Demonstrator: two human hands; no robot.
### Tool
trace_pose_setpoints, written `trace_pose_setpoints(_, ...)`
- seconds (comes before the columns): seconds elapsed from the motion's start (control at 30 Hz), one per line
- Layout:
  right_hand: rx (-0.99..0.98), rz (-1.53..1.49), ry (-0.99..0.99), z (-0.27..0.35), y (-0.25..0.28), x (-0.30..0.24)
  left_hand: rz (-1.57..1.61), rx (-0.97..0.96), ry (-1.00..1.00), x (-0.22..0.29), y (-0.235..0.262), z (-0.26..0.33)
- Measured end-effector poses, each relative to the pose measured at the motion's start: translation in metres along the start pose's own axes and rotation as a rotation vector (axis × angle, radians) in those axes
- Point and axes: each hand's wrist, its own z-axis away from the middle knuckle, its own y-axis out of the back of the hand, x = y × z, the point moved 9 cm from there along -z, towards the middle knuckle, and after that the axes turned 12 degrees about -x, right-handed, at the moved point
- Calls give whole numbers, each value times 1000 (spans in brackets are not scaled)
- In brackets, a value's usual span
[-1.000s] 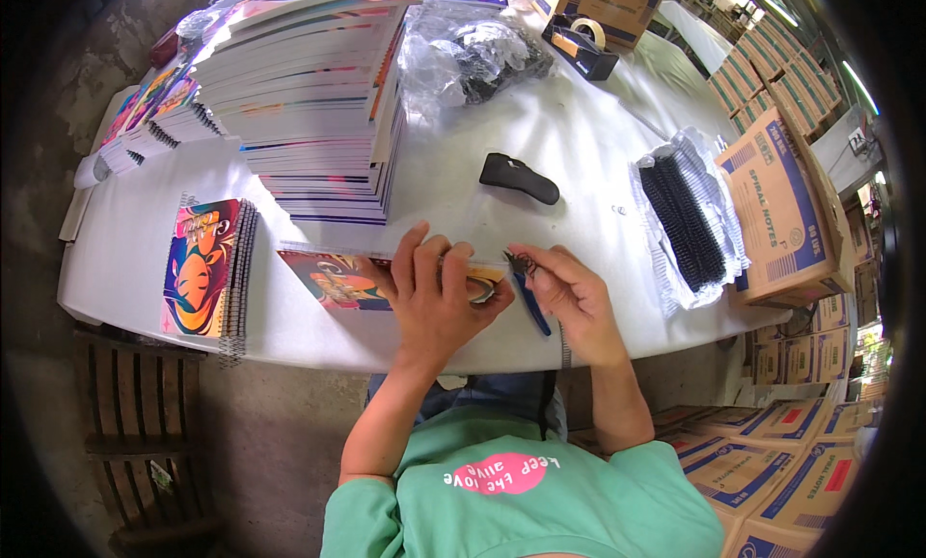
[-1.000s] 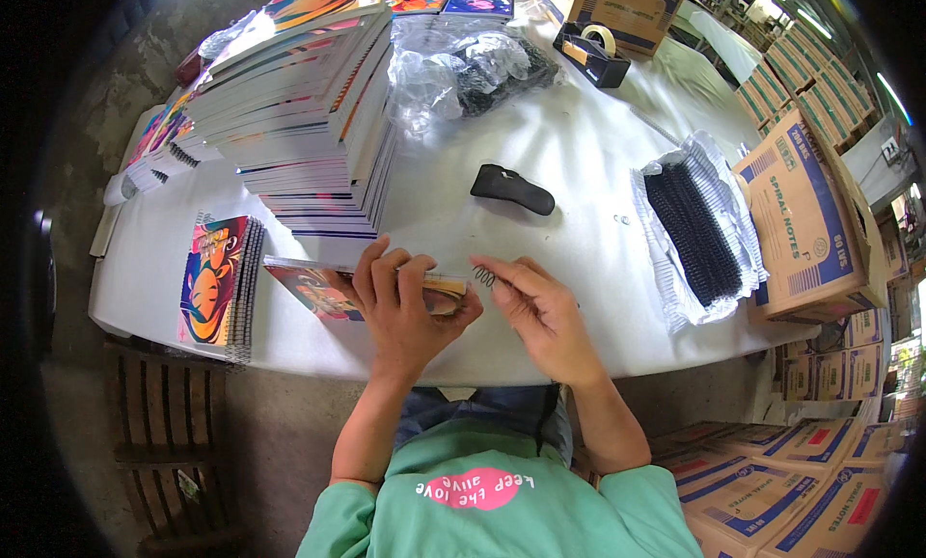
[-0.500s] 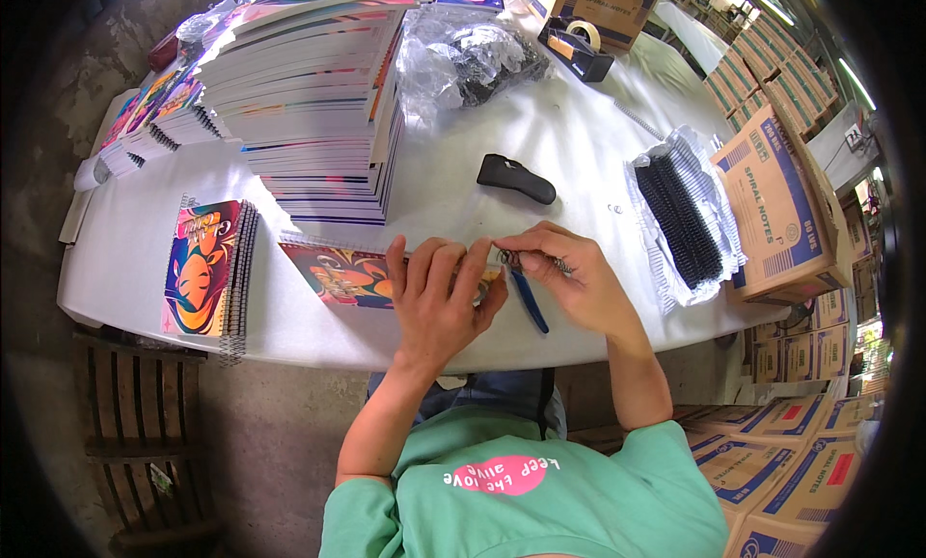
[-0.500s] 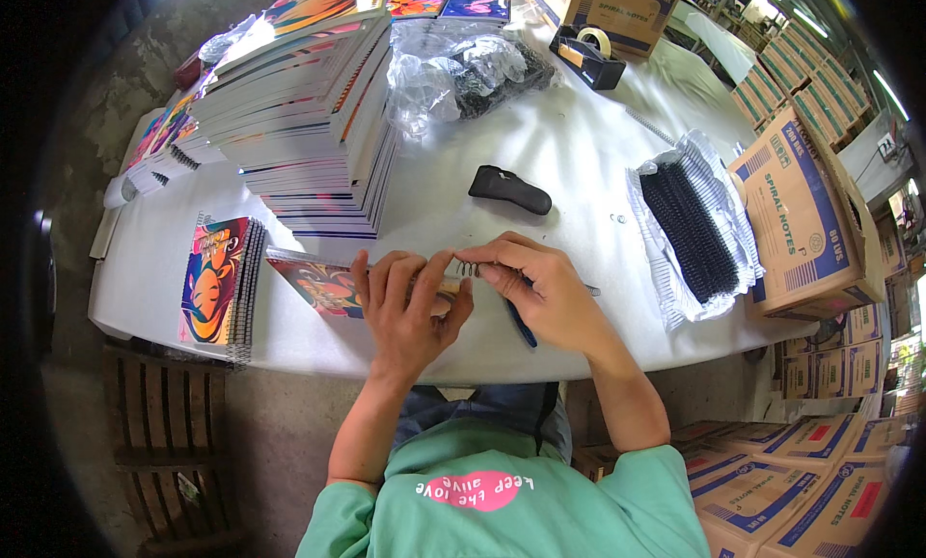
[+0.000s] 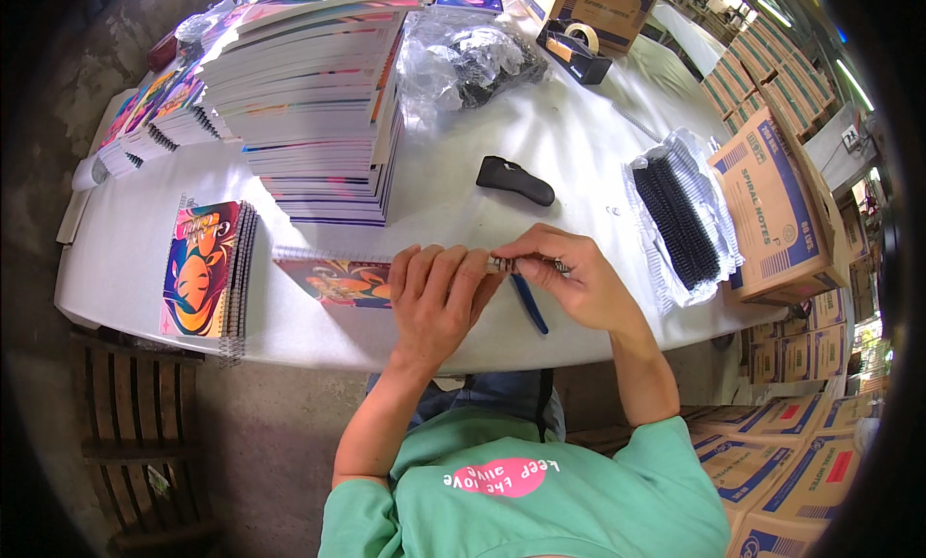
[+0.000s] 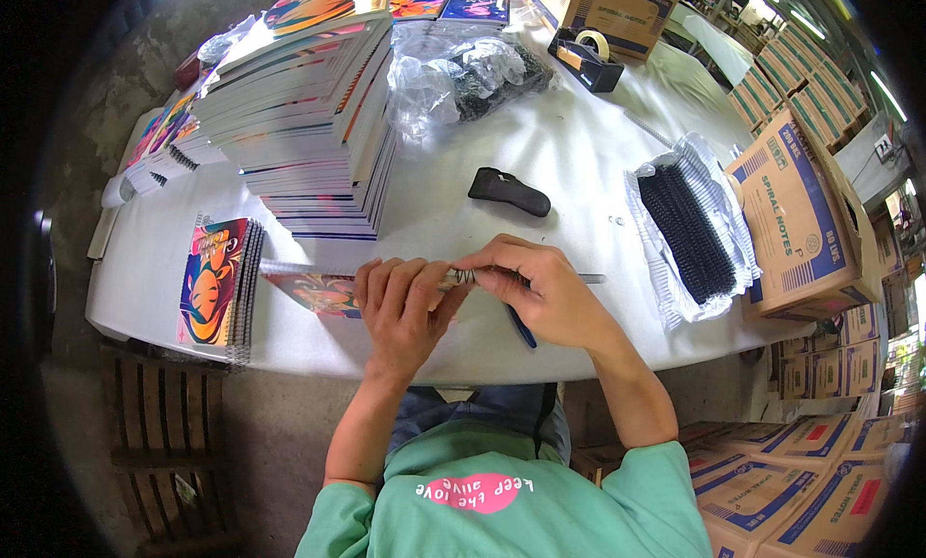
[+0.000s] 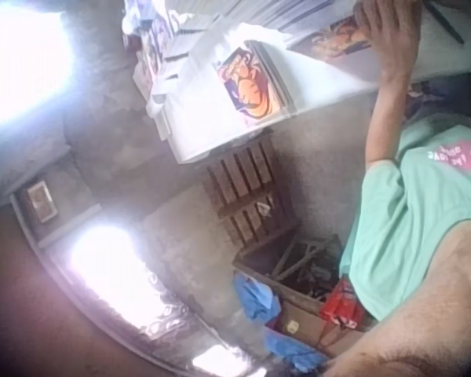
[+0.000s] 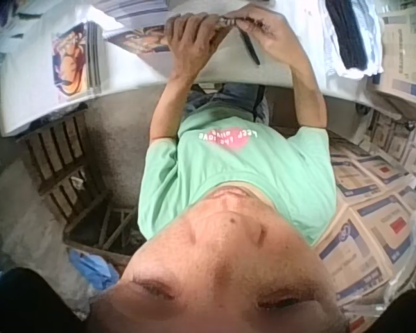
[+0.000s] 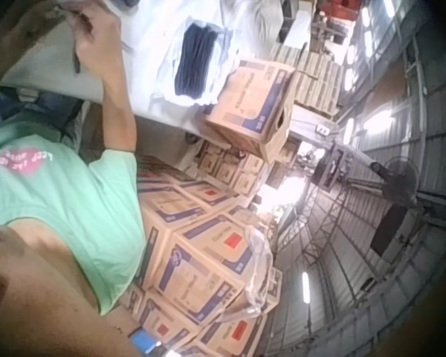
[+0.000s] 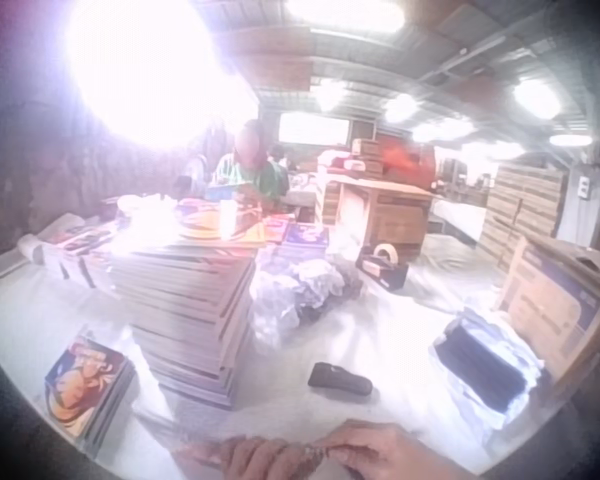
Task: The person trims excess wire and crimps the ends of spiral notebook bindings using pliers and a specialized manual tool.
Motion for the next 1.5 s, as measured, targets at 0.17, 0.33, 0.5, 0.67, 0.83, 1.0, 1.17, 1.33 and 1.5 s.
trace_pose_setpoints(0.17,-43,-144,-82,-6,-7,11,255,97,88,-12,10,-2)
trace_pose_setpoints(0.33,-219,-24,-98,-4,-7,8,212,-98,85,-8,13,-12)
trace_pose_setpoints(0.5,-148,47,36,8,2,-20,192,-33,-70,7,17,9)
trace_pose_setpoints(0.67,-38,125,53,23,3,-25,200,6,-245,16,25,37)
trace_pose_setpoints(0.83,-115,288,72,19,-19,-39,232,-9,-333,19,31,33)
trace_pose_setpoints(1.0,-182,305,102,18,-31,-37,232,-7,-316,19,32,27)
trace_pose_setpoints(1.17,-228,302,108,19,-26,-40,193,-88,-285,15,28,17)
trace_pose_setpoints(1.33,-55,51,64,28,-9,-38,205,-18,-278,13,49,-3)
trace_pose_setpoints(1.5,-13,-5,99,21,-13,-42,214,41,-367,21,59,2)
